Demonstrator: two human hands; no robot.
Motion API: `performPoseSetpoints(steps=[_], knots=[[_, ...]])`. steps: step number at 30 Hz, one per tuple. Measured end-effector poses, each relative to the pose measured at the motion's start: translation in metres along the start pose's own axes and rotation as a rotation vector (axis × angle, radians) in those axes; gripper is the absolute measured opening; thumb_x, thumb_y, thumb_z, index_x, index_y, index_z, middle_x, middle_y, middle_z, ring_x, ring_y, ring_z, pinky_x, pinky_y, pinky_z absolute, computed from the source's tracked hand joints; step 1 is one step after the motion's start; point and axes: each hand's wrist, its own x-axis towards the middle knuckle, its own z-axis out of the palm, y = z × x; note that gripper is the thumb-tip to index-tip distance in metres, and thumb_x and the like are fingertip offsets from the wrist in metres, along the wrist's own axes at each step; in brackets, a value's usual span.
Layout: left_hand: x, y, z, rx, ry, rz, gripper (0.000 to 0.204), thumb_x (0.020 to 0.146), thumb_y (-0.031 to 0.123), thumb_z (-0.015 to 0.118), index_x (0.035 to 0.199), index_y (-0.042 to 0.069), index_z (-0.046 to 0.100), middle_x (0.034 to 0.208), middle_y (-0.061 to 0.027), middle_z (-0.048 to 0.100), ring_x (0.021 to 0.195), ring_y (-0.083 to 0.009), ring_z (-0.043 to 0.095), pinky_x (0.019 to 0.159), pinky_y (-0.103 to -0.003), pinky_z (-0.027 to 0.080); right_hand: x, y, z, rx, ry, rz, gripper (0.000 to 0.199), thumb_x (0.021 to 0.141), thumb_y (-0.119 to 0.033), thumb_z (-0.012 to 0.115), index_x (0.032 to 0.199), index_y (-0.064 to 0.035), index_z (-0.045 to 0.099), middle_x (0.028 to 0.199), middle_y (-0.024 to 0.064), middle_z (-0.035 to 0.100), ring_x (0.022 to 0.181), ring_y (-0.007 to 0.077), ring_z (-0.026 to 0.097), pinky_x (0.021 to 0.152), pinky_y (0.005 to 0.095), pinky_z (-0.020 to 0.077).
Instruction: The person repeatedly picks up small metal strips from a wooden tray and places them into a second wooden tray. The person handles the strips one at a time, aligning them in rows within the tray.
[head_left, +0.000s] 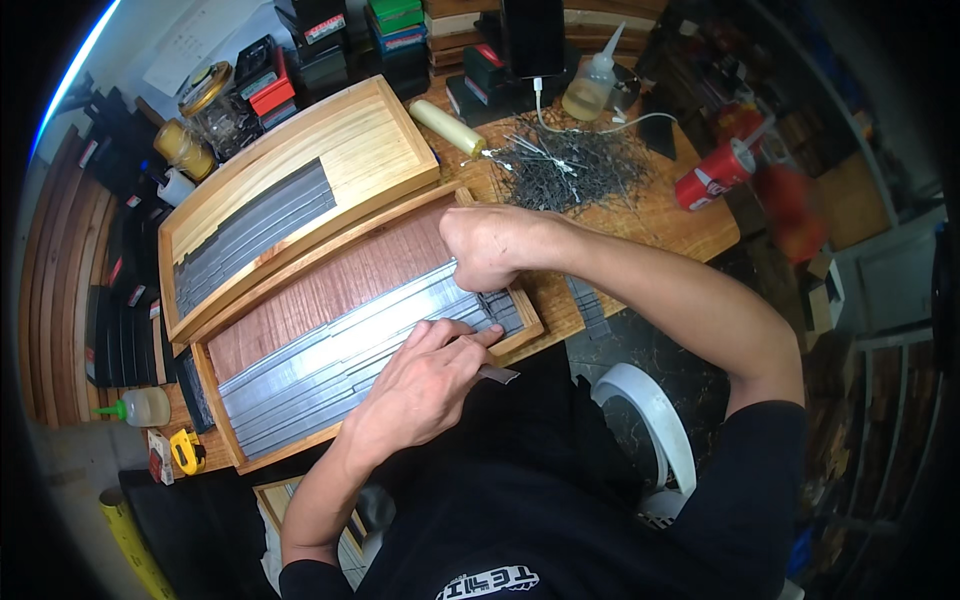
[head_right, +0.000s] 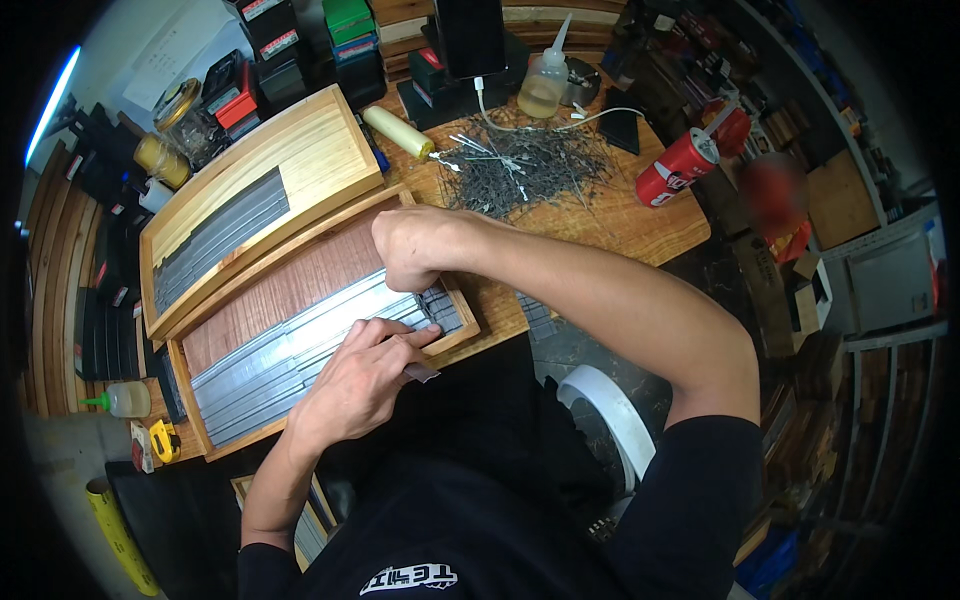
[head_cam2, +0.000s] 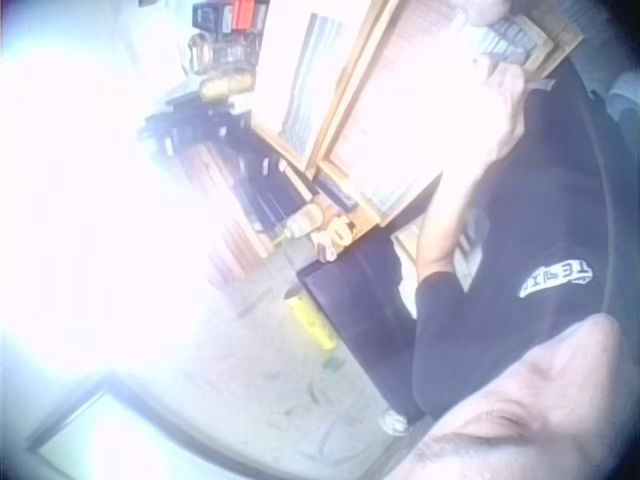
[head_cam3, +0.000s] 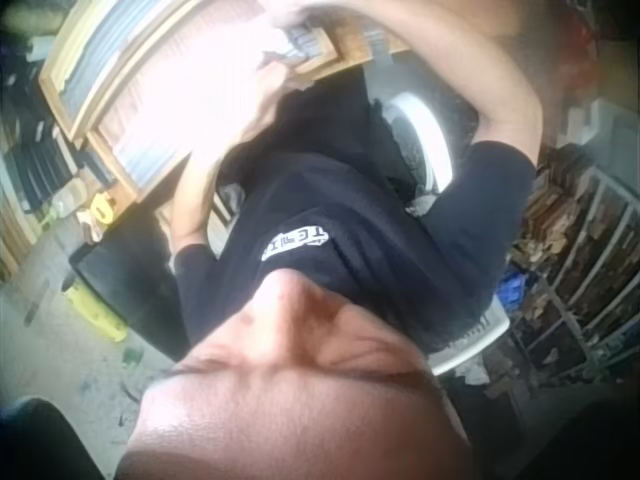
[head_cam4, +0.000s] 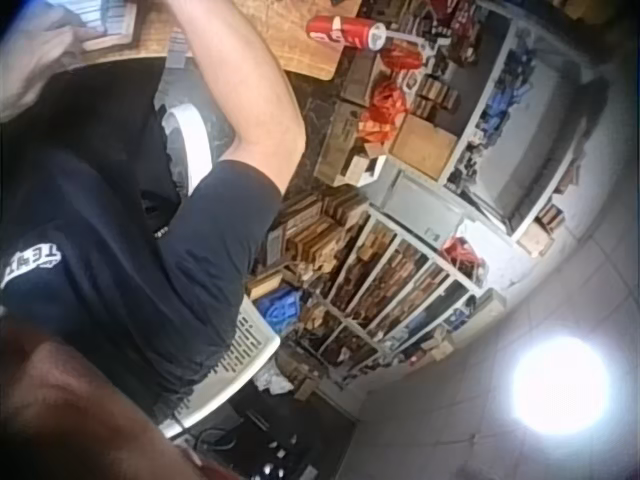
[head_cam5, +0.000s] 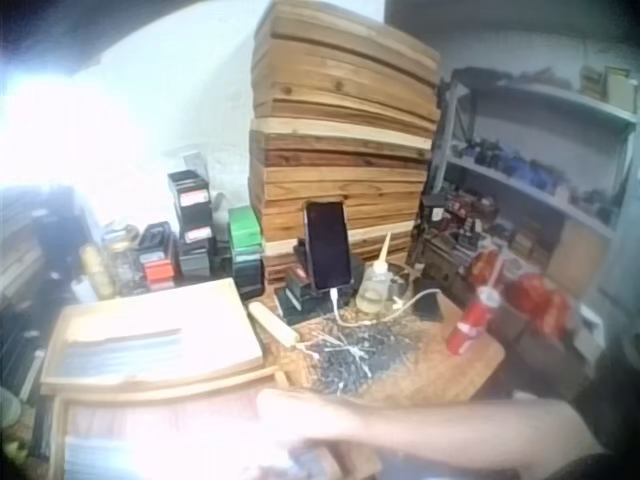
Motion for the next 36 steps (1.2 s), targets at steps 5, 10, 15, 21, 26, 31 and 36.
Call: performPoseSetpoints(steps=[5, 10, 15, 21, 26, 31, 36], knots=[[0.0, -0.001, -0.001, -0.024, -0.01, -0.004, 0.013, 0.097, 0.004, 0.069, 0.109, 0.007, 0.072, 0.148, -0.0065, 0.069, 0.119, -0.0262, 0.061, 0.098, -0.039, 0.046, -0.004, 0.006, -0.004, 0.005, 0.004, 0.014, 0.022, 0.083, -0.005, 0.071, 0.094, 0.0136, 0.077, 0.095, 0.0302, 0.077, 0.086, 0.0373, 0.078, 0.078, 0.0442, 0.063], [-0.001, -0.001, 0.001, -0.014, -0.011, -0.013, 0.014, 0.097, 0.004, 0.069, 0.11, 0.007, 0.072, 0.149, -0.0066, 0.069, 0.119, -0.0266, 0.061, 0.097, -0.039, 0.046, -0.004, 0.005, -0.004, 0.013, -0.004, 0.034, 0.022, 0.084, -0.005, 0.071, 0.095, 0.0133, 0.078, 0.1, 0.0309, 0.077, 0.091, 0.0374, 0.079, 0.081, 0.0441, 0.0631], [0.0, -0.001, 0.0, -0.033, -0.016, -0.02, 0.018, 0.096, 0.003, 0.069, 0.114, 0.006, 0.072, 0.148, -0.0076, 0.069, 0.119, -0.0266, 0.061, 0.097, -0.039, 0.045, -0.002, 0.007, 0.003, 0.008, 0.042, 0.004, 0.022, 0.084, -0.003, 0.069, 0.096, 0.0136, 0.078, 0.103, 0.0318, 0.077, 0.095, 0.0374, 0.079, 0.084, 0.0435, 0.0632], [0.0, -0.001, 0.001, -0.042, 0.01, -0.014, 0.017, 0.096, 0.003, 0.069, 0.113, 0.005, 0.072, 0.147, -0.0077, 0.07, 0.118, -0.0264, 0.061, 0.096, -0.039, 0.046, -0.008, 0.008, -0.003, 0.025, -0.026, 0.034, 0.023, 0.084, -0.004, 0.069, 0.096, 0.0143, 0.077, 0.099, 0.0317, 0.076, 0.091, 0.0392, 0.078, 0.081, 0.0456, 0.0626], [-0.002, -0.003, 0.003, -0.041, 0.032, 0.011, 0.013, 0.097, 0.003, 0.068, 0.109, 0.007, 0.07, 0.149, -0.008, 0.068, 0.117, -0.0259, 0.061, 0.093, -0.039, 0.047, -0.006, 0.017, 0.007, 0.054, 0.069, 0.029, 0.027, 0.086, -0.011, 0.07, 0.092, 0.0143, 0.077, 0.092, 0.0313, 0.075, 0.085, 0.0386, 0.078, 0.078, 0.0466, 0.0619], [-0.001, -0.001, 0.002, 0.021, 0.038, 0.013, 0.013, 0.097, 0.003, 0.067, 0.109, 0.007, 0.07, 0.15, -0.0085, 0.067, 0.11, -0.026, 0.06, 0.093, -0.039, 0.047, -0.008, 0.026, 0.006, 0.099, 0.109, 0.003, 0.023, 0.089, -0.015, 0.072, 0.082, 0.0069, 0.075, 0.082, 0.0259, 0.074, 0.076, 0.0338, 0.075, 0.071, 0.0439, 0.0604], [0.001, 0.0, 0.001, 0.03, 0.016, 0.011, 0.014, 0.097, 0.002, 0.066, 0.11, 0.005, 0.069, 0.147, -0.0093, 0.069, 0.104, -0.0262, 0.058, 0.093, -0.038, 0.046, -0.024, 0.022, -0.004, 0.189, 0.126, -0.059, 0.023, 0.094, -0.016, 0.071, 0.077, -0.0004, 0.072, 0.075, 0.0166, 0.073, 0.07, 0.0251, 0.073, 0.067, 0.0397, 0.0589]])
